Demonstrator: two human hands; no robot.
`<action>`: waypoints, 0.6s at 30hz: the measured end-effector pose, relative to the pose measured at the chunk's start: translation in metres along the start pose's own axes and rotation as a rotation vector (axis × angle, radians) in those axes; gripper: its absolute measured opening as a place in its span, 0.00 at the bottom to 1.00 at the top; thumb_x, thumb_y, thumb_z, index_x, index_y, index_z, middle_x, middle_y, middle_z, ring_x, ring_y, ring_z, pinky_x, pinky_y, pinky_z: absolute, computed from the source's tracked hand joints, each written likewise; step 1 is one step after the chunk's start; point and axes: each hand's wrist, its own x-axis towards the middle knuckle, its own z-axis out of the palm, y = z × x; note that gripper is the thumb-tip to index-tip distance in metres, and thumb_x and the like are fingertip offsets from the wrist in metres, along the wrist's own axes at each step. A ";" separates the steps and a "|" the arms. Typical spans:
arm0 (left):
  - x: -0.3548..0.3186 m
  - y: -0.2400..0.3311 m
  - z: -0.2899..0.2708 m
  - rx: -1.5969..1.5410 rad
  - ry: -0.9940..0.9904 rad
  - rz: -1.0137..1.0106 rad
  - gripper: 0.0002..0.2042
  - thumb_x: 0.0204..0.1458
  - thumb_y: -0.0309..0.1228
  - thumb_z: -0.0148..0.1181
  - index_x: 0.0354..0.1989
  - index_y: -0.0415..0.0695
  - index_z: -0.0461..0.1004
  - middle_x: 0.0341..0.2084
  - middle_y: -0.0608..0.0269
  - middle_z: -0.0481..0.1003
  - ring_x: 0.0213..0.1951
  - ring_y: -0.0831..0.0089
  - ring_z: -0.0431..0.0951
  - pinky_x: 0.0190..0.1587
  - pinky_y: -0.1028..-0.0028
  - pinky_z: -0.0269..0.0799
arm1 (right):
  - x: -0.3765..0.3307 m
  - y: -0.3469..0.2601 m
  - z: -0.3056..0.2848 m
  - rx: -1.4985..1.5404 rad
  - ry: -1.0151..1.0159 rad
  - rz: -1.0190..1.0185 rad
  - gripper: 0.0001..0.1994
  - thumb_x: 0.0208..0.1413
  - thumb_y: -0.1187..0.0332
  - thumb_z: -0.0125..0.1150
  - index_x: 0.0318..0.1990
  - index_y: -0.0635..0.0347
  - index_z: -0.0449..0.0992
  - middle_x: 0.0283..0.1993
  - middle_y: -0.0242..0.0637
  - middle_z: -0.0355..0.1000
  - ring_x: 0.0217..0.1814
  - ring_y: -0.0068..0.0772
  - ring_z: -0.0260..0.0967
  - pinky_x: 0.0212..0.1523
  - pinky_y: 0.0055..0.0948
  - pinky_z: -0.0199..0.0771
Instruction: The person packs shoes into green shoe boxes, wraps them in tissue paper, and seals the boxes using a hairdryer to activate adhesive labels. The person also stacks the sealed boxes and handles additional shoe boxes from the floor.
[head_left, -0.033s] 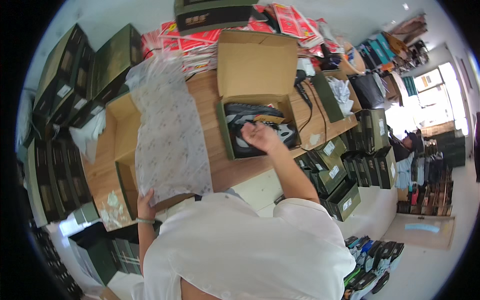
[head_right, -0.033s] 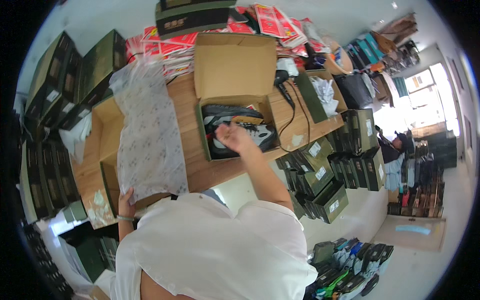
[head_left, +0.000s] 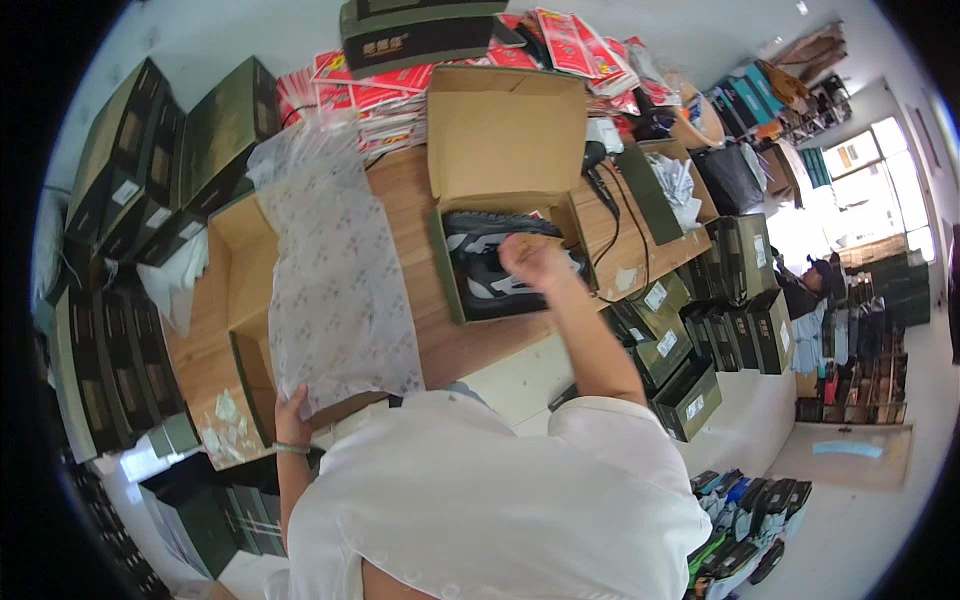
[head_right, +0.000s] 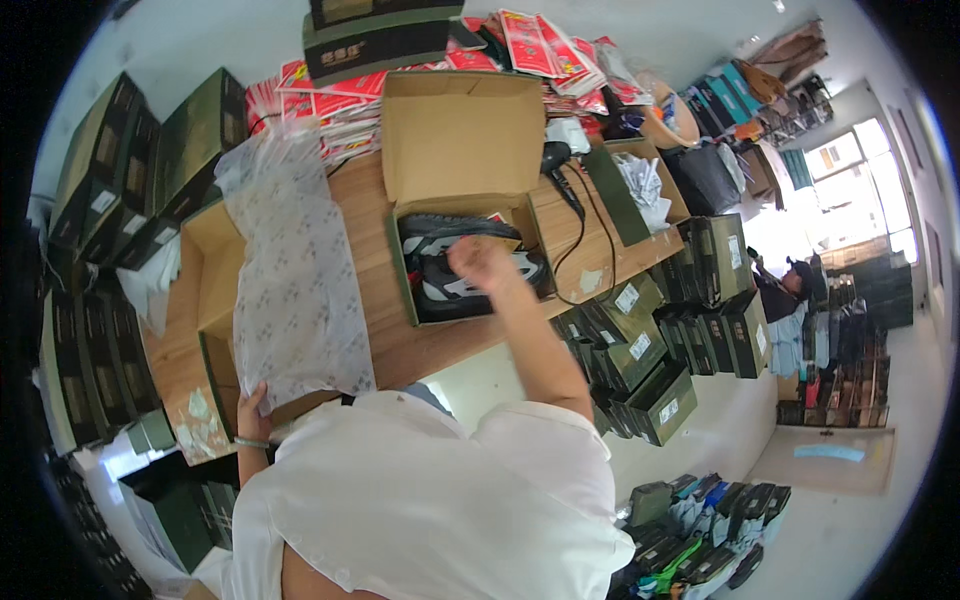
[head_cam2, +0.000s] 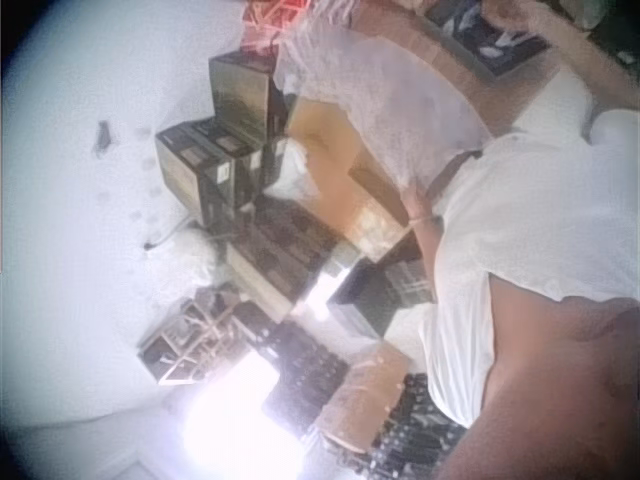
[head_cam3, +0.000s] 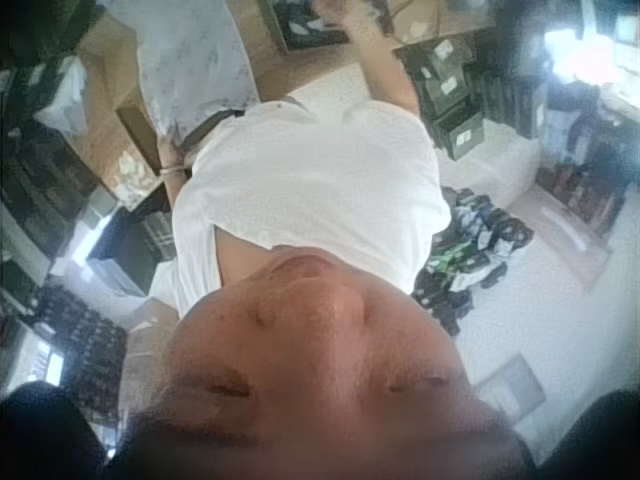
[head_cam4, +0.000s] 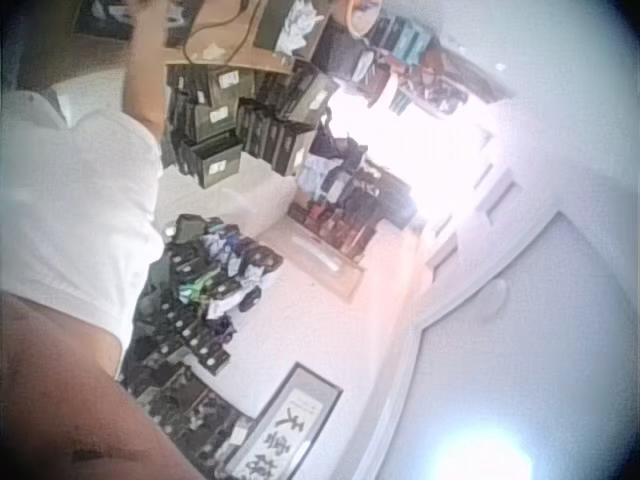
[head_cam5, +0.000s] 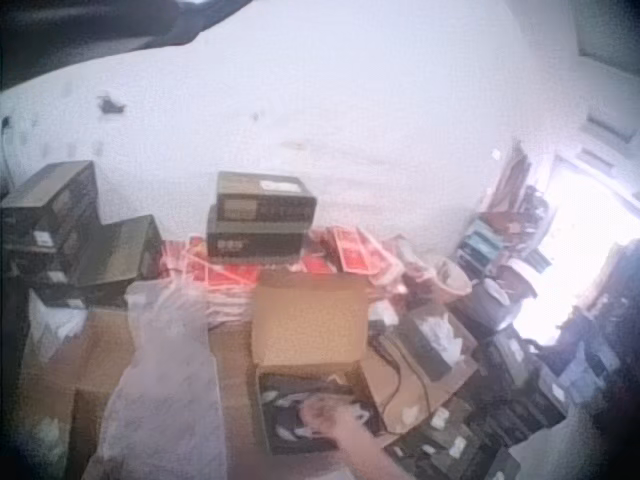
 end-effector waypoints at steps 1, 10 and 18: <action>0.004 -0.003 -0.010 0.030 0.041 -0.028 0.23 0.49 0.27 0.63 0.55 0.40 0.67 0.46 0.60 0.74 0.48 0.64 0.75 0.51 0.65 0.71 | -0.002 -0.047 0.009 -0.005 0.350 -0.253 0.17 0.65 0.65 0.37 0.47 0.74 0.65 0.42 0.54 0.69 0.46 0.52 0.69 0.53 0.47 0.71; 0.020 -0.028 -0.036 0.082 0.052 -0.029 0.25 0.48 0.28 0.65 0.55 0.39 0.67 0.47 0.60 0.74 0.49 0.64 0.74 0.53 0.66 0.69 | -0.038 -0.190 0.049 -0.700 0.830 -0.719 0.31 0.63 0.49 0.45 0.63 0.67 0.57 0.62 0.59 0.57 0.62 0.52 0.61 0.58 0.45 0.67; 0.018 -0.028 -0.044 0.118 0.065 -0.007 0.24 0.51 0.32 0.64 0.56 0.41 0.66 0.49 0.61 0.72 0.51 0.65 0.72 0.55 0.64 0.67 | 0.009 0.087 0.043 -1.144 0.283 -0.676 0.13 0.65 0.67 0.49 0.51 0.63 0.72 0.39 0.35 0.76 0.34 0.20 0.70 0.35 0.20 0.70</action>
